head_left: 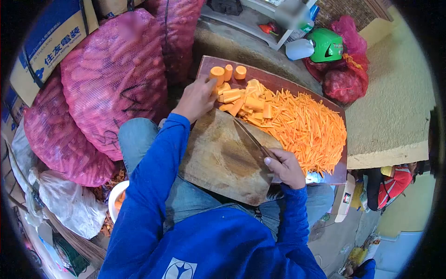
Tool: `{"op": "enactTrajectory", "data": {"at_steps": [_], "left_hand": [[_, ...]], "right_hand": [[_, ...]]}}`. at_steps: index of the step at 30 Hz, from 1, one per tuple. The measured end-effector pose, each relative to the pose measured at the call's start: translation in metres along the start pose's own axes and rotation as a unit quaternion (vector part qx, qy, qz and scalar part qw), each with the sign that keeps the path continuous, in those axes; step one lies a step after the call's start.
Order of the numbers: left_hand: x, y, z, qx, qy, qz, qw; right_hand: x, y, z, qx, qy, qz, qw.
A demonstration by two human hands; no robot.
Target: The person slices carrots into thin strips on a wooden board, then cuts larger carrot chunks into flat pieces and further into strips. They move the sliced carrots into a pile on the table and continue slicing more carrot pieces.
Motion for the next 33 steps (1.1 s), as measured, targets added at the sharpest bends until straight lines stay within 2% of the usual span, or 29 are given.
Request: {"op": "enactTrajectory", "data": {"at_steps": [5, 9, 10, 12, 14, 16, 20, 22, 23, 25, 28, 33], "left_hand": [[0.02, 0.0, -0.02, 0.005, 0.033, 0.051, 0.998], [0.019, -0.001, -0.015, -0.005, 0.058, 0.04, 0.998], [0.017, 0.0, -0.009, -0.034, 0.055, 0.028, 0.998], [0.006, -0.004, 0.01, -0.06, 0.048, 0.009, 0.997], [-0.004, -0.002, 0.021, -0.014, 0.057, 0.047, 0.997], [-0.026, 0.004, 0.025, -0.002, 0.09, 0.032, 0.995], [-0.09, 0.04, 0.016, 0.04, 0.127, 0.012, 0.991], [-0.115, 0.059, 0.007, 0.06, 0.107, -0.059, 0.991], [-0.122, 0.063, 0.004, 0.067, 0.11, -0.06, 0.99], [-0.13, 0.067, 0.007, 0.033, 0.104, -0.048, 0.993], [-0.131, 0.062, 0.011, 0.041, 0.138, -0.03, 0.989], [-0.139, 0.065, 0.012, 0.042, 0.076, -0.045, 0.995]], "right_hand": [[0.001, 0.004, 0.001, 0.0, -0.033, -0.035, 0.999], [-0.004, -0.001, -0.001, 0.011, -0.025, -0.008, 1.0], [-0.006, -0.001, 0.0, 0.008, -0.014, -0.006, 1.0], [-0.003, 0.001, 0.0, 0.006, -0.024, -0.005, 1.0], [-0.002, 0.001, 0.001, 0.003, -0.035, -0.002, 0.999], [0.0, 0.001, -0.001, -0.007, -0.011, 0.041, 0.999], [-0.001, 0.0, 0.0, -0.01, 0.003, 0.028, 1.0], [-0.002, -0.002, 0.0, -0.015, 0.016, 0.051, 0.998], [-0.003, -0.002, -0.002, -0.016, 0.011, 0.047, 0.999], [0.003, 0.004, -0.004, -0.048, 0.032, 0.09, 0.994], [0.021, 0.027, -0.009, -0.079, 0.083, 0.122, 0.986], [0.034, 0.06, -0.02, -0.097, 0.044, 0.169, 0.98]]}}
Point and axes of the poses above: each hand's wrist, its own y-axis away from the middle knuckle, its own z-axis out of the back of the hand, x = y × z, the point moved 7 cm from there along -y, towards the middle knuckle, and after that the axes turned 14 degrees about -z, right-handed, at the moved point
